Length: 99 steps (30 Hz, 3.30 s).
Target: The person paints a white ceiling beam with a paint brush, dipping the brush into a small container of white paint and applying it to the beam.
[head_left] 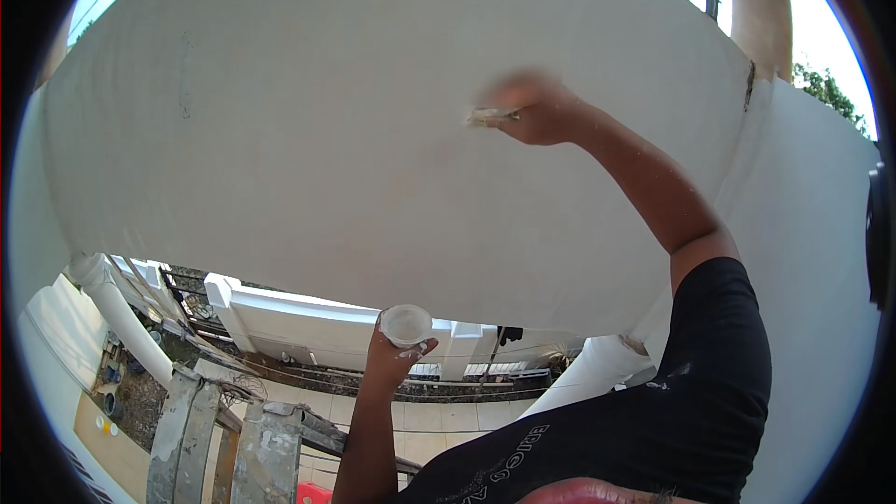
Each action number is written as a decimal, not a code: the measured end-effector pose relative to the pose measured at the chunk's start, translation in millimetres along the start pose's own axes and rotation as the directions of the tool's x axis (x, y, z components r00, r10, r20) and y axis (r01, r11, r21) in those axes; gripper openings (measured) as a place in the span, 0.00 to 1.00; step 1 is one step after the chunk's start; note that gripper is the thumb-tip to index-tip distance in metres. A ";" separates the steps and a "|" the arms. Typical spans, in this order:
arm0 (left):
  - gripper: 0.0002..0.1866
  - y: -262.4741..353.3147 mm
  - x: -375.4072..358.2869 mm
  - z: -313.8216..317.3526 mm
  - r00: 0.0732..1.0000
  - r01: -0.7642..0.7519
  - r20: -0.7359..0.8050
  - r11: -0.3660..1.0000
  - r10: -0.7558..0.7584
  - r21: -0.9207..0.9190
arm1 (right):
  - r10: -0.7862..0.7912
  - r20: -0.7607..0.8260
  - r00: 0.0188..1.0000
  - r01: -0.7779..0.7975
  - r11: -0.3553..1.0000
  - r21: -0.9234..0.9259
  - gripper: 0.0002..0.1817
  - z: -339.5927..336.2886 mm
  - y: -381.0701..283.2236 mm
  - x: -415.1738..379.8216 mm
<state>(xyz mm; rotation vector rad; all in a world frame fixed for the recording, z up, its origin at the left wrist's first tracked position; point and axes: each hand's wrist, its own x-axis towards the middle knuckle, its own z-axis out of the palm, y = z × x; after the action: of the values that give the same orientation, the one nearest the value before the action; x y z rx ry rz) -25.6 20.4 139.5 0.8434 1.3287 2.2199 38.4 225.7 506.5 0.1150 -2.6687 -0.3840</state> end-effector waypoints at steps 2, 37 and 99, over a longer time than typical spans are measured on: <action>0.33 3.2 1.7 -0.3 0.996 0.088 -0.019 0.996 -0.088 -0.027 | 0.098 -0.238 0.966 -0.078 0.992 0.095 0.13 -47.1 37.6 32.4; 0.40 -10.0 1.6 -9.8 1.000 0.006 0.005 0.988 -0.007 0.154 | 0.112 -0.393 0.913 -0.024 0.975 0.222 0.14 -52.7 33.6 19.0; 0.35 4.9 1.2 -4.5 0.991 0.137 -0.008 0.980 -0.137 0.145 | 0.045 -0.682 0.730 -0.202 0.968 -0.152 0.15 -188.2 147.9 37.9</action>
<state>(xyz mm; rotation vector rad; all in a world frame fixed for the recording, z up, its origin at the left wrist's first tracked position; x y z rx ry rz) -29.7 16.0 142.6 0.7794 1.5154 2.0358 83.4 315.0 727.3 0.0009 -1.8800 -0.4781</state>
